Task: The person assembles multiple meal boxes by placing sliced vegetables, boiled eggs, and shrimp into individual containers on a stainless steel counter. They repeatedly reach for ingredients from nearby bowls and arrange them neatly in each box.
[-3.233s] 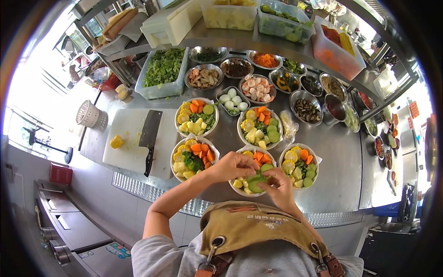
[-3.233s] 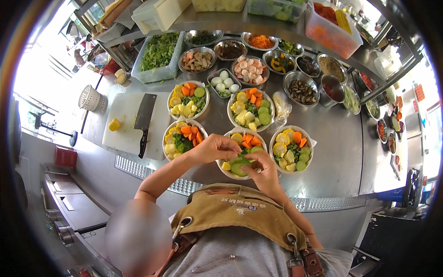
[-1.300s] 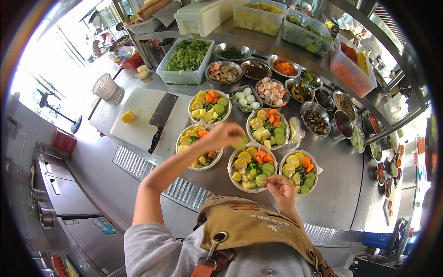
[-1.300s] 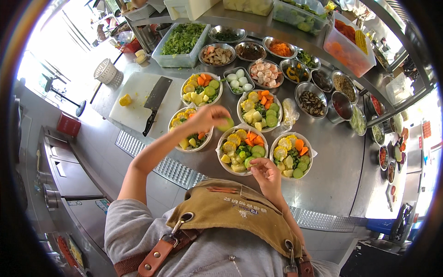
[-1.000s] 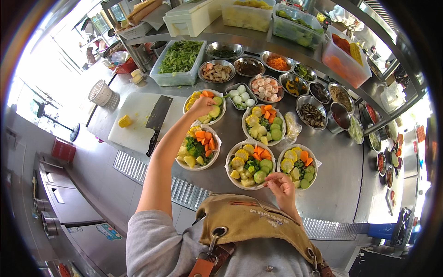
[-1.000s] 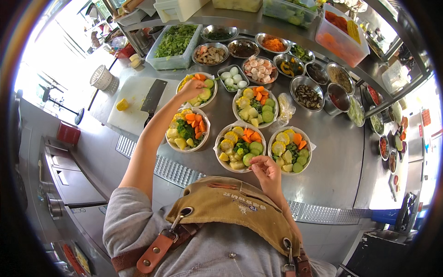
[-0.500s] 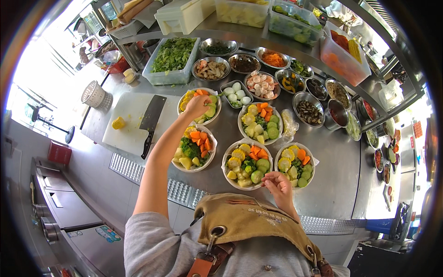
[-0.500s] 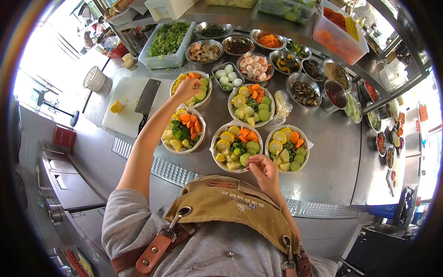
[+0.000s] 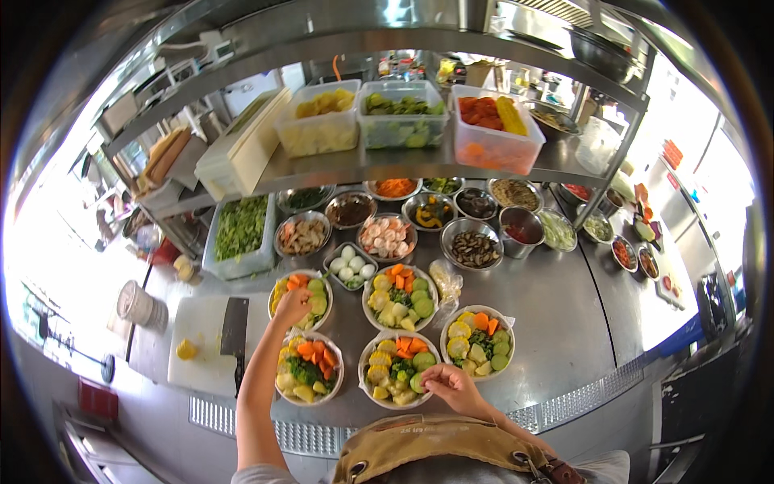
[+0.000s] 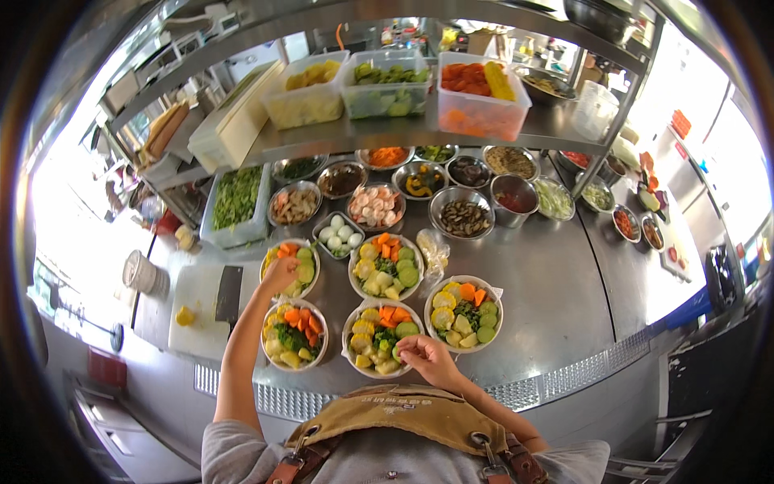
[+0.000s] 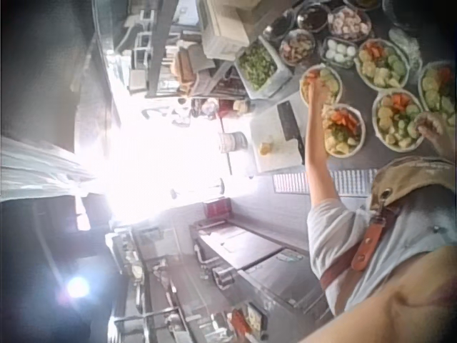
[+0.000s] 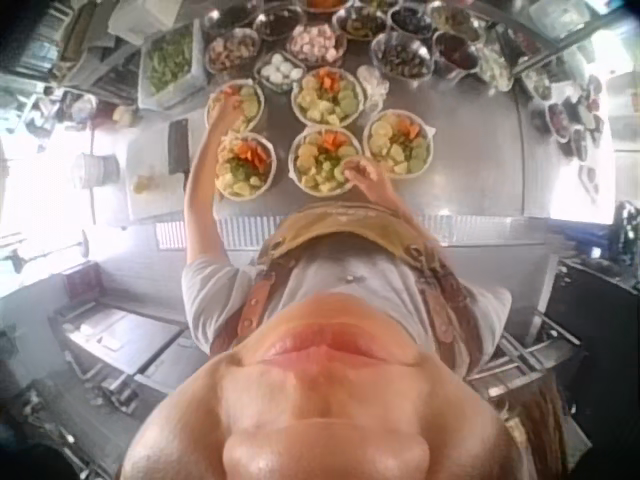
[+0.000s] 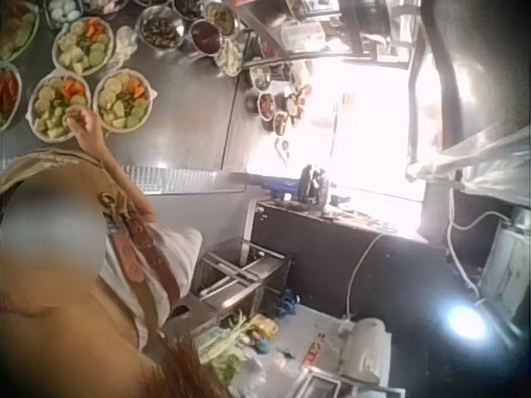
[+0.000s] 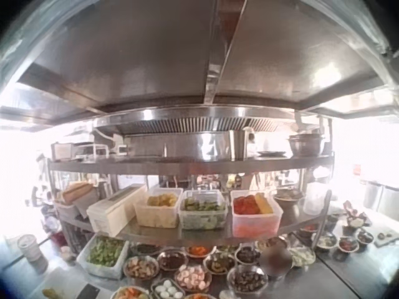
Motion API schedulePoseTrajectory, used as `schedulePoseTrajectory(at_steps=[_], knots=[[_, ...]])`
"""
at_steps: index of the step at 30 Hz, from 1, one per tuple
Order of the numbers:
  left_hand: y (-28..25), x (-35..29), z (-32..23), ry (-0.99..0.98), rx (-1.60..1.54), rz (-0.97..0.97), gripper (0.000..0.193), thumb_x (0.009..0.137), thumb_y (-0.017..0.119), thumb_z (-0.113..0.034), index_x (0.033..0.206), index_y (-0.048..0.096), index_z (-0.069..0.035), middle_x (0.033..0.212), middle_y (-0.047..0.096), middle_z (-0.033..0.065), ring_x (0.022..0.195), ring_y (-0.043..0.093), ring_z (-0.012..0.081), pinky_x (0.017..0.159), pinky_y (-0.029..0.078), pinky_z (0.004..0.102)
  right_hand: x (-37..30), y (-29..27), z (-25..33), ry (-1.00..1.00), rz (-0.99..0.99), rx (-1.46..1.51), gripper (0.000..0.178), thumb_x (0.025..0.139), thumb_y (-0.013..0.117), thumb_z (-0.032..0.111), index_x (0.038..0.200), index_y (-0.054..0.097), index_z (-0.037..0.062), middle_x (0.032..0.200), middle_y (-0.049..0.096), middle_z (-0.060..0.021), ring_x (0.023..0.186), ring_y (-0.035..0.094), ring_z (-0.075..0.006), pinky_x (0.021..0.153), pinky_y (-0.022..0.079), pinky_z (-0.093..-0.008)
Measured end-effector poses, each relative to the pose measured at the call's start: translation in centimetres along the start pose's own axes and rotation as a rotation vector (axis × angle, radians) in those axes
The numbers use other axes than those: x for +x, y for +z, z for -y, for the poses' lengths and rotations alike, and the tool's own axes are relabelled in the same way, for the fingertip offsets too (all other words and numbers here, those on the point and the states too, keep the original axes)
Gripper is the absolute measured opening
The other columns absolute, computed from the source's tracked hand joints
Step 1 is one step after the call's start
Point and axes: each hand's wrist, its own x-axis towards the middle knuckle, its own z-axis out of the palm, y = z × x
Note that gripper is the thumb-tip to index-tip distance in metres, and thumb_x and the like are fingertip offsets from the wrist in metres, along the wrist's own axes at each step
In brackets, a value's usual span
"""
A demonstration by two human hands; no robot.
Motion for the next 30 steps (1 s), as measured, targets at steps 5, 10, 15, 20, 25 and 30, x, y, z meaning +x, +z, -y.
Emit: schedulePoseTrajectory(at_steps=[5, 10, 15, 20, 25, 30], knots=[[0.3, 0.0, 0.8, 0.003, 0.026, -0.023, 0.035, 0.071, 0.068, -0.019, 0.106, 0.068, -0.011, 0.091, 0.067, 0.0131, 0.086, 0.065, 0.0285, 0.075, 0.051, 0.0381, 0.0, 0.2, 0.5, 0.010, 0.030, -0.018, 0.019, 0.091, 0.058, 0.007, 0.108, 0.057, -0.0009, 0.094, 0.064, -0.0042, 0.084, 0.059, -0.0081, 0.075, 0.048, -0.0226], [-1.5, -0.6, -3.6, 0.120, 0.365, 0.011, 0.031, 0.072, 0.065, -0.015, 0.103, 0.069, -0.014, 0.103, 0.062, 0.0095, 0.097, 0.061, 0.0297, 0.082, 0.048, 0.0410, -0.1, -0.2, 0.1, 0.048, 0.017, -0.004, 0.020, 0.092, 0.057, 0.009, 0.109, 0.057, -0.0013, 0.095, 0.064, -0.0048, 0.085, 0.060, -0.0084, 0.077, 0.049, -0.0226], [-6.9, 2.9, -15.1, 0.568, 0.347, -0.286, 0.014, 0.076, 0.060, -0.008, 0.091, 0.059, -0.009, 0.089, 0.061, 0.0096, 0.083, 0.061, 0.0302, 0.074, 0.048, 0.0429, 1.2, -1.0, -0.6, 0.076, 0.033, 0.005, 0.022, 0.093, 0.056, 0.009, 0.111, 0.056, -0.0031, 0.094, 0.064, -0.0059, 0.086, 0.061, -0.0092, 0.078, 0.049, -0.0223], [-13.8, 10.6, -27.0, 0.921, 0.298, -0.506, 0.012, 0.081, 0.057, -0.006, 0.093, 0.056, -0.009, 0.083, 0.059, 0.0105, 0.080, 0.059, 0.0321, 0.070, 0.048, 0.0425, 2.7, -1.6, -0.3, 0.078, 0.042, 0.044, 0.019, 0.094, 0.055, 0.010, 0.110, 0.057, -0.0006, 0.093, 0.064, -0.0047, 0.086, 0.061, -0.0094, 0.077, 0.049, -0.0226], [-18.1, 24.3, -34.3, 0.892, 0.137, -0.563, 0.016, 0.082, 0.059, -0.006, 0.097, 0.059, -0.004, 0.090, 0.064, 0.0117, 0.087, 0.063, 0.0266, 0.080, 0.049, 0.0362, 4.2, -2.4, 0.3, 0.013, -0.011, 0.274, 0.020, 0.093, 0.056, 0.006, 0.111, 0.055, -0.0028, 0.098, 0.063, -0.0078, 0.092, 0.061, -0.0131, 0.079, 0.049, -0.0249], [-16.1, 38.2, -35.1, 0.581, 0.176, -0.340, 0.021, 0.082, 0.057, -0.010, 0.102, 0.061, -0.002, 0.091, 0.066, 0.0112, 0.089, 0.063, 0.0223, 0.081, 0.049, 0.0335, 4.3, -3.1, 2.7, 0.081, -0.079, 0.300, 0.026, 0.091, 0.059, 0.011, 0.116, 0.056, 0.0041, 0.095, 0.062, -0.0085, 0.090, 0.057, -0.0158, 0.080, 0.044, -0.0274]])
